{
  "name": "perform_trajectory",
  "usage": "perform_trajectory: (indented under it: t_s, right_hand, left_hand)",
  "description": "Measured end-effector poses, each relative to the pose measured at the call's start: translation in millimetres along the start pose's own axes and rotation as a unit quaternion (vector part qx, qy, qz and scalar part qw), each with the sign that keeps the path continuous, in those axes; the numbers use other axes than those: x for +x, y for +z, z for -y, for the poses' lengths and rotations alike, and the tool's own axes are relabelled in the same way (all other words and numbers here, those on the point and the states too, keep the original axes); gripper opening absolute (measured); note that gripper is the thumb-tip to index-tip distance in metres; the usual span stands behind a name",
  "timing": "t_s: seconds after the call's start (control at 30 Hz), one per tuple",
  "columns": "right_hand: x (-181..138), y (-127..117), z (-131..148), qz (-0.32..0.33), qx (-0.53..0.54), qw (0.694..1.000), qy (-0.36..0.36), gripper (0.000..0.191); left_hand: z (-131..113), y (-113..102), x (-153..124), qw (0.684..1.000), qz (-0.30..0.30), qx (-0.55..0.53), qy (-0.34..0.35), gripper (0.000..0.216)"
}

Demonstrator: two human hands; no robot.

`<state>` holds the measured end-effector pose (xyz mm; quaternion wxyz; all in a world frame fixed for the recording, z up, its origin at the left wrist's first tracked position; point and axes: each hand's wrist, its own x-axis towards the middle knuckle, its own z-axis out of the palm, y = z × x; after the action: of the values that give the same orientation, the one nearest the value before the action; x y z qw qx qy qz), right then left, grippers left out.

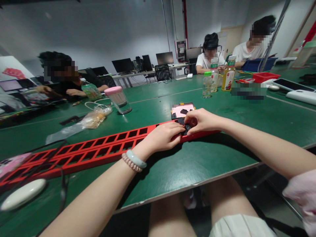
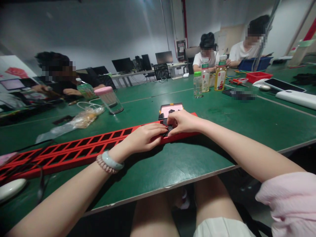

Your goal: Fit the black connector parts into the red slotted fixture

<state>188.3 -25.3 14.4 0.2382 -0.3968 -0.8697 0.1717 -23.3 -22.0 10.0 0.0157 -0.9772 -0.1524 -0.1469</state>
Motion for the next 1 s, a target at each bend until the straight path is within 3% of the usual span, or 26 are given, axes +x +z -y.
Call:
perform_trajectory:
  t_s: [0.73, 1.0]
  right_hand:
    - [2.1, 2.9, -5.7, 0.001, -0.02, 0.998, -0.059, 0.029]
    - [4.1, 6.3, -13.4, 0.034, -0.011, 0.995, -0.091, 0.029]
  left_hand:
    - [-3.0, -5.1, 0.3, 1.0, -0.009, -0.003, 0.002, 0.027]
    - [-2.5, -4.7, -0.7, 1.0, -0.009, -0.004, 0.001, 0.028]
